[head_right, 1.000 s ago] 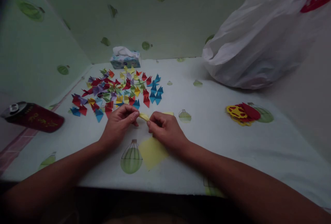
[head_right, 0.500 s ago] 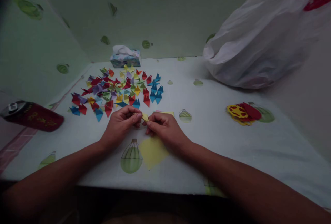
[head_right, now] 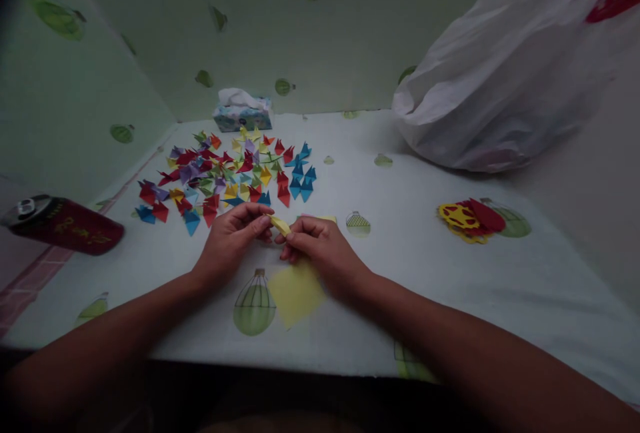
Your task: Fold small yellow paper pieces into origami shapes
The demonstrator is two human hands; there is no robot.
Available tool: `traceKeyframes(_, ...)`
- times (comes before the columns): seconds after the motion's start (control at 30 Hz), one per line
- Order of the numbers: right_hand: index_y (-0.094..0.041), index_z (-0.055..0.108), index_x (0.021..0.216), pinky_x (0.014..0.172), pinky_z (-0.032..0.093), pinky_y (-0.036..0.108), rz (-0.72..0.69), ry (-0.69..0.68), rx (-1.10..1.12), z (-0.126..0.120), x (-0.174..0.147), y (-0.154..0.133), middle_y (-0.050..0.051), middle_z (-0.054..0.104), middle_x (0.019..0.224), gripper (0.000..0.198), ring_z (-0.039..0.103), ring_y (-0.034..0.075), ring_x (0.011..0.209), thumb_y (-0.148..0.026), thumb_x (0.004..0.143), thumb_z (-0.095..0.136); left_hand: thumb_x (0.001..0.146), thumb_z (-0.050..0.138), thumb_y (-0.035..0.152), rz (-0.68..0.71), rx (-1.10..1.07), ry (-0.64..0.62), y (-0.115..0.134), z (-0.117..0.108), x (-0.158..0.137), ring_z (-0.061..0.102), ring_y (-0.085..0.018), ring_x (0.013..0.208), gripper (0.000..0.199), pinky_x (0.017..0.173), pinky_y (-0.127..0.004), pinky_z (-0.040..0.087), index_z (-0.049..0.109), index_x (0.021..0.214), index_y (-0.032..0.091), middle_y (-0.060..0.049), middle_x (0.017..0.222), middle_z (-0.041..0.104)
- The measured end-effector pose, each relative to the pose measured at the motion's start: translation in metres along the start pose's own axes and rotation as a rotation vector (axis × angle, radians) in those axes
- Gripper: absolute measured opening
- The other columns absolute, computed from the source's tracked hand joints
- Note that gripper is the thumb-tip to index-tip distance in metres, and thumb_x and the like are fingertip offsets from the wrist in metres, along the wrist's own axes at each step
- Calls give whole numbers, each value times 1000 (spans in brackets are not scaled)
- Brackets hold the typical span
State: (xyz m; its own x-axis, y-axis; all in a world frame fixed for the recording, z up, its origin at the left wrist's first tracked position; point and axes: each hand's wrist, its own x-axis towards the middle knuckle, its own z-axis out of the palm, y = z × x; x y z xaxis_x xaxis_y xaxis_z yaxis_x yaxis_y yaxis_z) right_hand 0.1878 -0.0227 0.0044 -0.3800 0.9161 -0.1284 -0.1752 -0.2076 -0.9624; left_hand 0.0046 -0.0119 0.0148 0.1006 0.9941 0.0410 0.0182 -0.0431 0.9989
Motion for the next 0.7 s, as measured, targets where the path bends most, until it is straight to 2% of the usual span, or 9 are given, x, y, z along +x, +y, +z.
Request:
traceKeyframes(0.13, -17, 62, 69, 68, 41, 28, 12, 3, 22, 1, 0, 0, 2, 68, 67, 16, 57, 13, 64, -24, 82, 67, 80, 72, 29, -32, -22, -15, 1, 1, 0, 63, -11, 66, 21, 65, -23, 51, 67, 94, 15, 0, 75, 66)
traceKeyframes(0.3, -17, 63, 70, 67, 40, 27, 0, -1, 32, 2, 1, 2, 2, 68, 67, 16, 57, 12, 64, -25, 82, 68, 74, 78, 28, -97, -150, -10, -1, 6, -1, 67, -13, 67, 34, 65, -25, 54, 58, 99, 18, 2, 78, 65)
traceKeyframes(0.4, -16, 63, 72, 69, 41, 27, -6, -19, 30, 2, 1, 3, 1, 68, 69, 16, 57, 12, 66, -27, 83, 68, 75, 78, 29, -141, -185, 0, -2, 7, -3, 67, -13, 65, 38, 63, -25, 54, 53, 102, 19, 4, 75, 65)
traceKeyframes(0.5, -16, 62, 70, 70, 41, 27, -15, -28, 27, 2, 0, 3, 1, 67, 68, 18, 57, 12, 65, -27, 83, 68, 79, 75, 30, -140, -165, -48, -3, 7, -3, 66, -12, 67, 34, 66, -24, 54, 58, 107, 19, 3, 72, 65)
traceKeyframes(0.6, -16, 62, 68, 70, 42, 27, -17, -35, 3, 3, 0, 2, 1, 67, 67, 19, 57, 12, 65, -27, 83, 68, 80, 73, 32, -140, -151, -65, -4, 6, -3, 65, -12, 67, 24, 67, -24, 53, 64, 97, 17, 1, 72, 67)
traceKeyframes(0.7, -16, 63, 69, 70, 42, 28, -2, -44, -12, 3, -1, 2, 2, 67, 69, 19, 58, 12, 66, -28, 83, 69, 80, 72, 32, -121, -136, -31, -4, 6, -3, 62, -11, 64, 20, 65, -24, 51, 65, 91, 16, 1, 70, 66)
